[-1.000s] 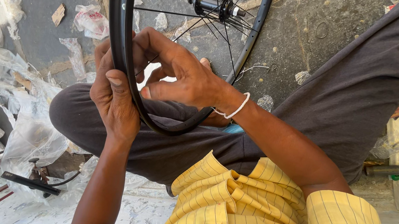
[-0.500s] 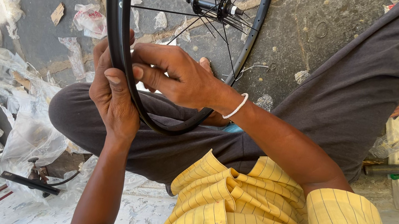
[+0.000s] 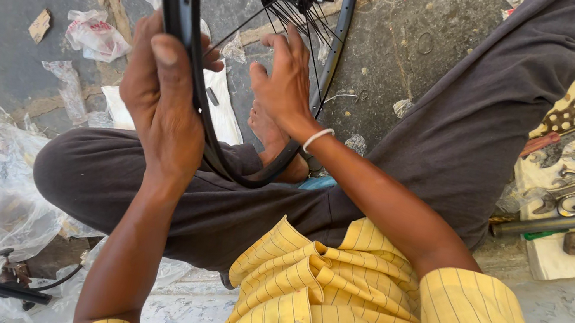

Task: The person sits on the ground and works on a bicycle wheel, using their hands to tighten the spokes and adjust the rim. They rotate the wheel frequently to access different sections and ensure the spokes are properly tensioned.

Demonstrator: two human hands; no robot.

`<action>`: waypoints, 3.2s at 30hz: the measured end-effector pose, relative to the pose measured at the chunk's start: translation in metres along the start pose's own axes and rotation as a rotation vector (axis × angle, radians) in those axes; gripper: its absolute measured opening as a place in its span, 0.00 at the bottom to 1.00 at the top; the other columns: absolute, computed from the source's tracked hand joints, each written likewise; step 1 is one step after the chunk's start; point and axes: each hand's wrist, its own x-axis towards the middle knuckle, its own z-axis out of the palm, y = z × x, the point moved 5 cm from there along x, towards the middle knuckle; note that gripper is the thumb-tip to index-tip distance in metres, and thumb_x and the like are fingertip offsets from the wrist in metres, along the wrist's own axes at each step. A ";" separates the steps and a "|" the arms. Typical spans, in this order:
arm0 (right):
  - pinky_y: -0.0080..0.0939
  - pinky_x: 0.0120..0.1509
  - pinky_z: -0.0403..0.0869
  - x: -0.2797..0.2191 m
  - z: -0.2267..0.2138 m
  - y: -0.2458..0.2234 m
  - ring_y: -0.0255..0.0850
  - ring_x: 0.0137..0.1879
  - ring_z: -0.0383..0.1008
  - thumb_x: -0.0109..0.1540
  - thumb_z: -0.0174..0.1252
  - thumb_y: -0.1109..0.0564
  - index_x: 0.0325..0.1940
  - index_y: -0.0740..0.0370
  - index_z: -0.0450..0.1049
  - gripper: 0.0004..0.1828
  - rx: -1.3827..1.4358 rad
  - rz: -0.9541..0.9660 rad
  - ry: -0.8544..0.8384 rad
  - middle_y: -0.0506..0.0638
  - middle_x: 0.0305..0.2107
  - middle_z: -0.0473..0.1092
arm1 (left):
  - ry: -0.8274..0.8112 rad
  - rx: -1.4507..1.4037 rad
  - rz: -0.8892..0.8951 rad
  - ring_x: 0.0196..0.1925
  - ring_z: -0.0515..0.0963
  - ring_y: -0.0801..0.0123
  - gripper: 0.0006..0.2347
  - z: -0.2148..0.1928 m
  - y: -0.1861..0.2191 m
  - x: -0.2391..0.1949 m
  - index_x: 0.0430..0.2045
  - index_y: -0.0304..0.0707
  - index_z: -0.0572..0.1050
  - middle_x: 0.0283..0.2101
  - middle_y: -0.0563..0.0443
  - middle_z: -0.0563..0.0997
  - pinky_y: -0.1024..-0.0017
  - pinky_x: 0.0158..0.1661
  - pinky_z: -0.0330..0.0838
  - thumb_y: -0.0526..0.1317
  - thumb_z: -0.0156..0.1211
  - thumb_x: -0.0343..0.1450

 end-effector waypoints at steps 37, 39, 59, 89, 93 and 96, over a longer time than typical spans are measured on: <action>0.44 0.48 0.75 -0.004 -0.114 -0.003 0.47 0.45 0.81 0.69 0.54 0.50 0.47 0.66 0.79 0.17 0.216 0.499 -0.253 0.59 0.39 0.79 | -0.089 -0.025 -0.099 0.29 0.76 0.78 0.25 0.063 -0.040 -0.090 0.64 0.29 0.64 0.35 0.49 0.82 0.79 0.34 0.71 0.27 0.67 0.72; 0.39 0.53 0.75 -0.024 -0.135 -0.049 0.45 0.47 0.79 0.74 0.49 0.51 0.54 0.66 0.75 0.17 0.350 0.059 -0.187 0.56 0.42 0.76 | -0.074 -0.296 0.008 0.32 0.72 0.82 0.31 0.065 -0.042 -0.082 0.66 0.31 0.56 0.46 0.47 0.81 0.84 0.32 0.68 0.32 0.71 0.71; 0.50 0.22 0.72 0.096 -0.020 0.038 0.52 0.22 0.77 0.69 0.50 0.50 0.27 0.62 0.72 0.20 -0.619 -0.132 0.055 0.60 0.17 0.73 | 0.121 -0.113 0.079 0.31 0.67 0.82 0.25 0.039 -0.028 -0.019 0.65 0.32 0.62 0.34 0.58 0.68 0.82 0.37 0.65 0.35 0.68 0.76; 0.43 0.39 0.77 0.051 -0.081 -0.051 0.45 0.38 0.76 0.64 0.53 0.63 0.45 0.64 0.73 0.06 -0.637 -0.755 -0.433 0.55 0.33 0.72 | -0.031 -0.249 -0.038 0.25 0.68 0.83 0.24 0.019 -0.036 0.001 0.63 0.32 0.65 0.26 0.61 0.70 0.83 0.29 0.62 0.34 0.69 0.73; 0.48 0.41 0.75 0.051 -0.124 -0.083 0.48 0.41 0.75 0.70 0.57 0.56 0.50 0.63 0.74 0.09 -0.319 -0.601 0.055 0.54 0.35 0.71 | -0.153 -0.323 -0.139 0.30 0.79 0.79 0.23 0.019 -0.041 0.007 0.62 0.32 0.71 0.27 0.57 0.78 0.79 0.34 0.72 0.36 0.68 0.72; 0.46 0.38 0.77 0.060 -0.108 -0.103 0.48 0.39 0.76 0.65 0.63 0.42 0.45 0.65 0.73 0.21 -0.488 -0.705 -0.195 0.56 0.33 0.72 | -0.176 -0.261 -0.102 0.39 0.79 0.76 0.18 0.022 -0.037 0.000 0.57 0.30 0.72 0.38 0.53 0.81 0.75 0.41 0.74 0.33 0.69 0.73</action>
